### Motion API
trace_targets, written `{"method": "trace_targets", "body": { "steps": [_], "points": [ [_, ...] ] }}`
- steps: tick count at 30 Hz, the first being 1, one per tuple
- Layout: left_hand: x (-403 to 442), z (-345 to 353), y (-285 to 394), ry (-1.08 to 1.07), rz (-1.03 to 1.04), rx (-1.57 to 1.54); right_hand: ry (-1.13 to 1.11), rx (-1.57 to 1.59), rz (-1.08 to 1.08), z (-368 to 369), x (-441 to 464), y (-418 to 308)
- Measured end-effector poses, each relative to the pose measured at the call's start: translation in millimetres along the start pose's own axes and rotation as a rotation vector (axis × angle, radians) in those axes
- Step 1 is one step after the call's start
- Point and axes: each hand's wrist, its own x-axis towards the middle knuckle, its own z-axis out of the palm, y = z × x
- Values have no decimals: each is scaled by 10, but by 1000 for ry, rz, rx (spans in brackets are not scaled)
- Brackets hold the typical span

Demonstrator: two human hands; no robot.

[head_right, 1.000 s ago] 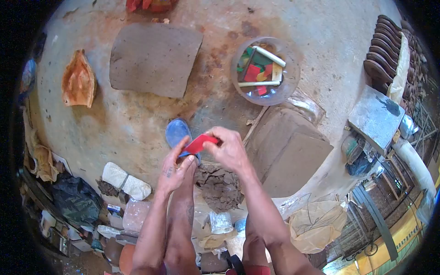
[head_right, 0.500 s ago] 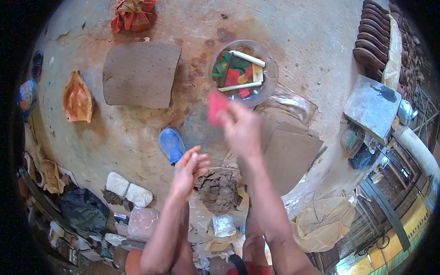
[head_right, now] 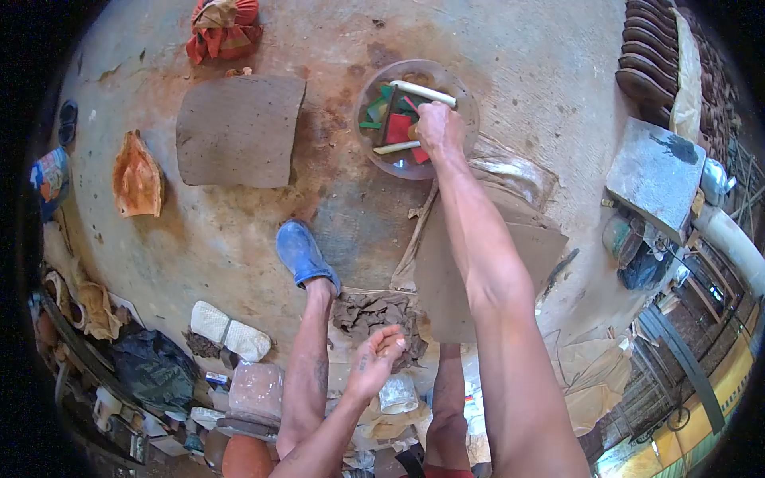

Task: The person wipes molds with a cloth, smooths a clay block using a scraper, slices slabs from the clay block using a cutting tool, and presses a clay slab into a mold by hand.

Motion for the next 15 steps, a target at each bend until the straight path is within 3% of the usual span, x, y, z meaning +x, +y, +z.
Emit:
{"method": "trace_targets", "body": {
  "steps": [3,5,6,9,11,15],
  "points": [
    [38,160,-55,88,29,3,141,177,29,-373,-300,100],
    [86,293,-165,96,-86,-13,360,463,141,-1037,-806,64],
    [97,356,-256,31,-175,-196,383,511,225,-1393,-1102,102],
    [148,584,-504,19,-248,-309,507,873,401,-1825,-1956,633],
    [259,692,-675,-47,-236,-366,517,911,578,-1983,-2454,964],
    [340,837,-797,30,-169,-508,393,694,671,-1551,-3097,1670]
  ]
}}
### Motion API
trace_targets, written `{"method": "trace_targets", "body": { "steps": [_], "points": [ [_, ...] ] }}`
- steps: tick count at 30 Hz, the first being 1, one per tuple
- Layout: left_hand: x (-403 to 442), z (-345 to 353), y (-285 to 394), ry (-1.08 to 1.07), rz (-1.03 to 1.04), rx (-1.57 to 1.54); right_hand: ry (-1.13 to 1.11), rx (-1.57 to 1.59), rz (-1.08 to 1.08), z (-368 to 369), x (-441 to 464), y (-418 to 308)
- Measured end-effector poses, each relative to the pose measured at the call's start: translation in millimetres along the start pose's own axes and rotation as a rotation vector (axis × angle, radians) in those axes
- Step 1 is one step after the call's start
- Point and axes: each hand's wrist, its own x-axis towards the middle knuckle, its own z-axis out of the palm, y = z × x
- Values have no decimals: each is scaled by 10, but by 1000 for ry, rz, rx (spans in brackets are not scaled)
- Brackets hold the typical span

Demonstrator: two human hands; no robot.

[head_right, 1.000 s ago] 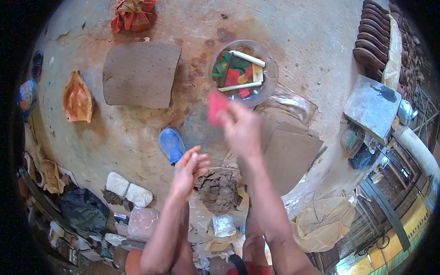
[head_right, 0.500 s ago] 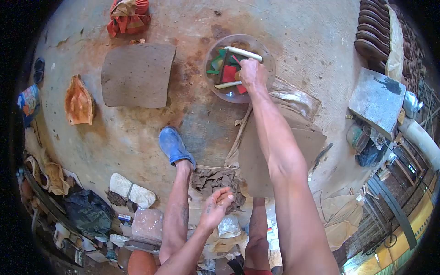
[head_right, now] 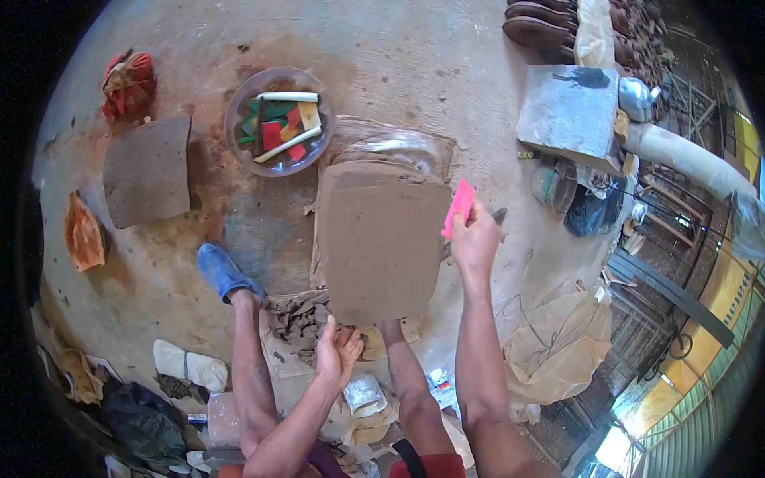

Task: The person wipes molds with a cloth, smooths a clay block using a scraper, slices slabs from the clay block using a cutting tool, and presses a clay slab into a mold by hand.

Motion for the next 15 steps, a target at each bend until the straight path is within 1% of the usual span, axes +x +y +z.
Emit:
{"method": "trace_targets", "body": {
  "steps": [2,3,6,7,9,11,13,14,15],
  "points": [
    [17,-12,1,-27,28,-106,20,-361,-65,89,-53,-11],
    [30,-12,2,-54,78,-145,101,-558,-255,167,-3,166],
    [88,-6,8,-68,78,-217,119,-636,-266,412,-51,130],
    [105,-14,20,-68,82,-258,91,-623,-229,496,-148,-62],
    [113,-45,24,-87,72,-287,102,-590,-359,748,-330,-151],
    [117,-61,37,-118,75,-317,-63,-619,-345,937,-574,-602],
    [111,-61,41,-165,68,-309,-160,-524,-562,1233,-777,-675],
    [101,-66,24,-167,72,-308,-159,-477,-610,1329,-860,-733],
    [89,-75,13,-161,81,-271,-182,-458,-549,1276,-854,-757]
  ]
}}
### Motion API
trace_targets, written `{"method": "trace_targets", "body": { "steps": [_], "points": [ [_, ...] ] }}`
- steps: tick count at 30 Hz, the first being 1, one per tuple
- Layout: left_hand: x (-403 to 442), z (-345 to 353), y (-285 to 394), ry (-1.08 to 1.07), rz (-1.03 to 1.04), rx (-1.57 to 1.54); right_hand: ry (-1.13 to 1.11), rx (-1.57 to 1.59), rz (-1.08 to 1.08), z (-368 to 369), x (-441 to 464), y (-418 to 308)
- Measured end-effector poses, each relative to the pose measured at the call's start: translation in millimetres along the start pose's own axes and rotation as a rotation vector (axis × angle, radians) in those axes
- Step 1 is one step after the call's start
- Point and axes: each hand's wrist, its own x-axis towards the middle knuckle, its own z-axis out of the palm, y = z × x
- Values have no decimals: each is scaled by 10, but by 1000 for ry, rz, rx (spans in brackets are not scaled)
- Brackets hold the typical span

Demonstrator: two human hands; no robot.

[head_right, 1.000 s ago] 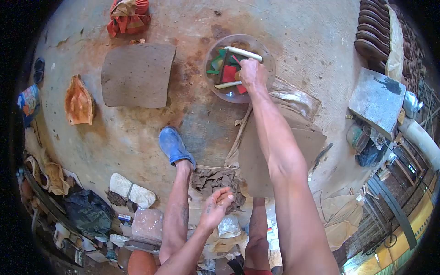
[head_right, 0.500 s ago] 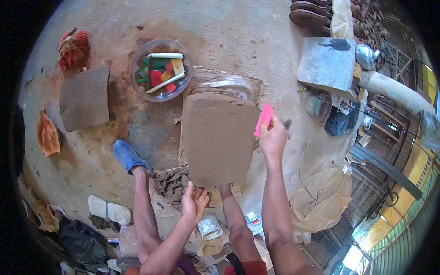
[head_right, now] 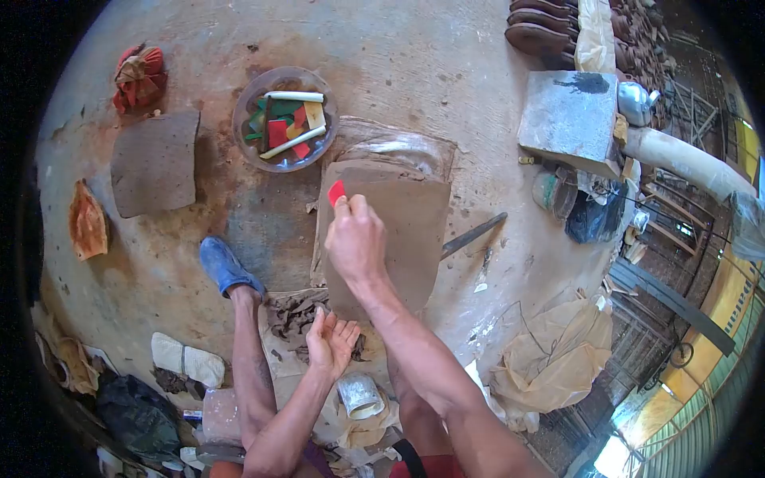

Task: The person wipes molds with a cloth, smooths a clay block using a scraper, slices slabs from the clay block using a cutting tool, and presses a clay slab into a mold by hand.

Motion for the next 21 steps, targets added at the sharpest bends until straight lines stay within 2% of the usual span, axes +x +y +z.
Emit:
{"method": "trace_targets", "body": {
  "steps": [2,4,5,7,9,13,15,19,21],
  "points": [
    [12,40,14,-1,27,26,-27,41,29,-209,100,35],
    [-6,24,-48,28,28,78,90,17,-32,-390,182,145],
    [-10,-3,-82,43,30,71,75,25,-33,-379,251,238],
    [29,-24,-107,-8,2,34,80,-4,-389,-267,420,397],
    [59,-18,-121,-38,7,11,9,-44,-460,-145,318,454],
    [19,-49,-119,-50,17,-66,-81,-41,-450,-68,-498,486],
    [17,-74,-66,-125,-42,-197,-165,-32,-465,-37,-1039,506],
    [54,-215,-75,-216,-2,-203,-214,-7,-514,48,-1875,549],
    [88,-360,-109,-319,-28,-174,-372,58,-468,-7,-1994,549]
  ]
}}
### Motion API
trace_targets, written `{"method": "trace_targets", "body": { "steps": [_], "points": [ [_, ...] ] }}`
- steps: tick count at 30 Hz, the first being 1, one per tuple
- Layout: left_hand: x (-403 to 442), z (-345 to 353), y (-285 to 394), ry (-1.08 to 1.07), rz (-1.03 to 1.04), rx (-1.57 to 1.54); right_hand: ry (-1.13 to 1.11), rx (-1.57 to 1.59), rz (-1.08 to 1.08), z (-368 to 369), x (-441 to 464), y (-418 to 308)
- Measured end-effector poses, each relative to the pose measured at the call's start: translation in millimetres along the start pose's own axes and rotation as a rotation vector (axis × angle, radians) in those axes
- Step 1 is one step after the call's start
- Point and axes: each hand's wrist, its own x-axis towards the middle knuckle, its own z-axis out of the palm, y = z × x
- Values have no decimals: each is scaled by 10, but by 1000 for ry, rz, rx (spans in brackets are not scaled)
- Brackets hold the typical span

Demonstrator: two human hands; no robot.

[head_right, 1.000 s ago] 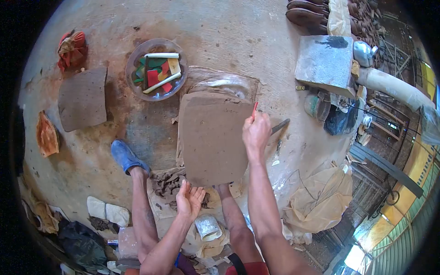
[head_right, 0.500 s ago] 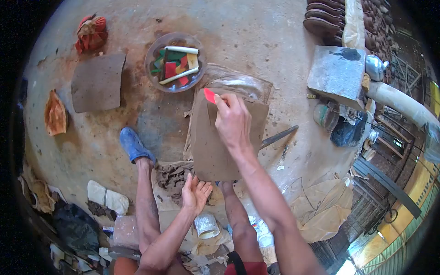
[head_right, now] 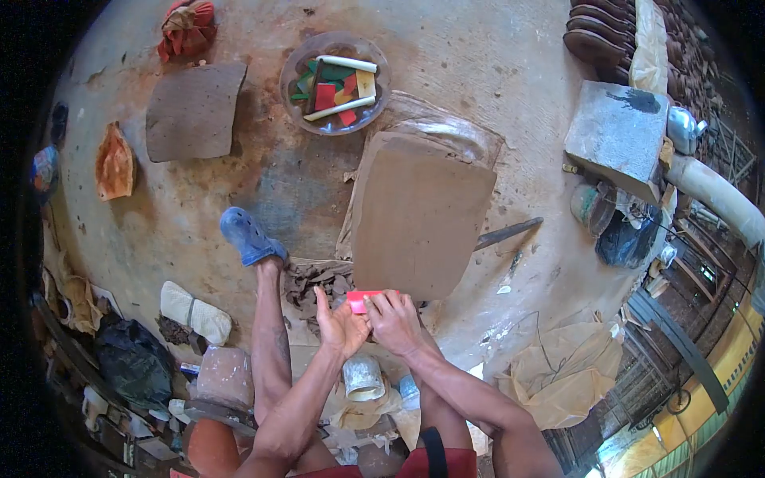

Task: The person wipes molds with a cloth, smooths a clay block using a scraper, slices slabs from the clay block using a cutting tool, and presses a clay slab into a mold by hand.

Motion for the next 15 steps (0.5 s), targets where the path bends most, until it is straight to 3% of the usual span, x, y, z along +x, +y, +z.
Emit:
{"method": "trace_targets", "body": {
  "steps": [1,5,7,10,15],
  "points": [
    [13,-16,-30,31,12,25,-10,38,23,-131,70,17],
    [71,190,-168,104,50,110,432,-106,47,-773,943,569],
    [104,172,-271,131,33,112,533,-194,41,-963,1433,1013],
    [166,119,-374,200,13,88,456,-199,23,-887,1479,1214],
    [191,192,-377,116,23,53,236,-84,-20,-43,-24,446]
  ]
}}
